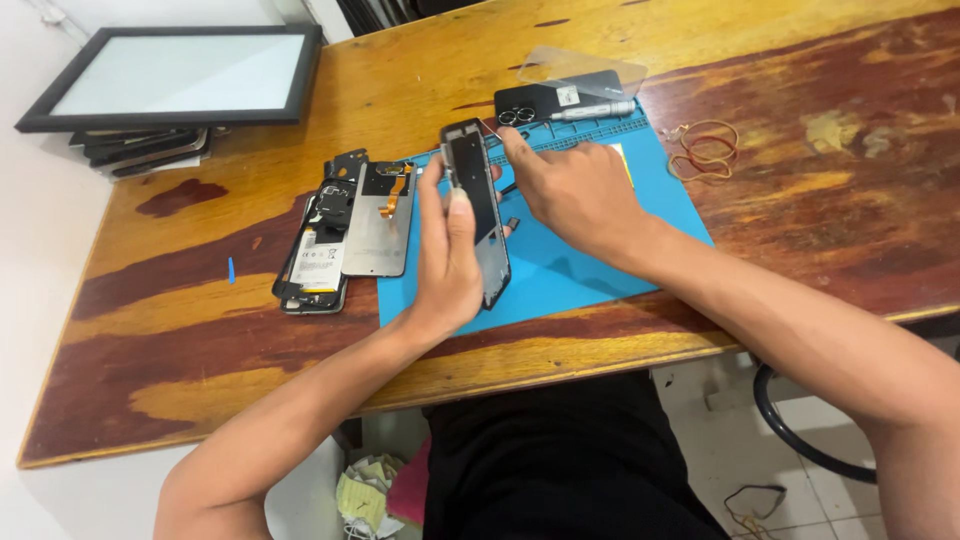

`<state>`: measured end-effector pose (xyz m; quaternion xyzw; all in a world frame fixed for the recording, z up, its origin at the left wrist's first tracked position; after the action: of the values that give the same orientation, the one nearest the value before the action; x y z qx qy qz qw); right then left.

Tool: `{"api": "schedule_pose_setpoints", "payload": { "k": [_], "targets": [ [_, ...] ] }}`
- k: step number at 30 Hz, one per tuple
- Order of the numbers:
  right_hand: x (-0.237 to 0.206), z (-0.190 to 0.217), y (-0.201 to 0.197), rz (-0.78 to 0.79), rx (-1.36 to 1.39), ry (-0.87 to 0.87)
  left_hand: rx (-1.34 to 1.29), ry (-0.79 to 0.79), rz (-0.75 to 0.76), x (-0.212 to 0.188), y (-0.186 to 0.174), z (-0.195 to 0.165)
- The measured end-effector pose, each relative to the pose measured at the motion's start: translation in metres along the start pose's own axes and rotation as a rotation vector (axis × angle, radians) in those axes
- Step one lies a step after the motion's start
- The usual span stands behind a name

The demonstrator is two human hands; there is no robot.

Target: The person disassembles a smartphone on a workbench, using tweezers and a screwdriver to remove the back cover, battery, and internal components. They then clean the frame with a brush and handle the motherboard and other parts.

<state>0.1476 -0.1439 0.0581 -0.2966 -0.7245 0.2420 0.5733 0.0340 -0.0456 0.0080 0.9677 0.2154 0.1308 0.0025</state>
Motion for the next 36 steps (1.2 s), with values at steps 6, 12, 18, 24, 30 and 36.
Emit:
{"api": "schedule_pose_setpoints", "payload": {
  "k": [6,12,18,24,30,36],
  "targets": [
    [0.000,0.000,-0.009,-0.062,0.404,0.219,0.132,0.105,-0.016,-0.008,0.004,-0.006],
    [0.004,0.005,-0.011,-0.018,0.582,0.383,0.177,0.157,-0.056,-0.009,0.005,-0.012],
    [0.003,0.010,-0.011,0.025,0.621,0.439,0.217,0.170,-0.052,-0.012,0.005,-0.012],
    [0.001,0.016,-0.010,0.042,0.639,0.433,0.227,0.168,-0.088,-0.012,0.004,-0.010],
    [-0.001,0.021,-0.010,0.094,0.641,0.422,0.264,0.179,-0.106,-0.012,0.001,-0.009],
    [0.000,0.020,-0.012,0.143,0.640,0.433,0.256,0.160,-0.099,-0.012,0.001,-0.008]
  ]
}}
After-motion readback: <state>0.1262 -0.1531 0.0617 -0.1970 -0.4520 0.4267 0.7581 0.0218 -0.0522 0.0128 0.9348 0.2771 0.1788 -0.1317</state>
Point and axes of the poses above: each hand's wrist, its own x-axis towards the middle knuckle, its own y-axis out of the palm, z = x × y, the point moved 5 cm from there along x, towards the middle knuckle, and after that the axes turned 15 degrees about -y, right-handed, at the moved point
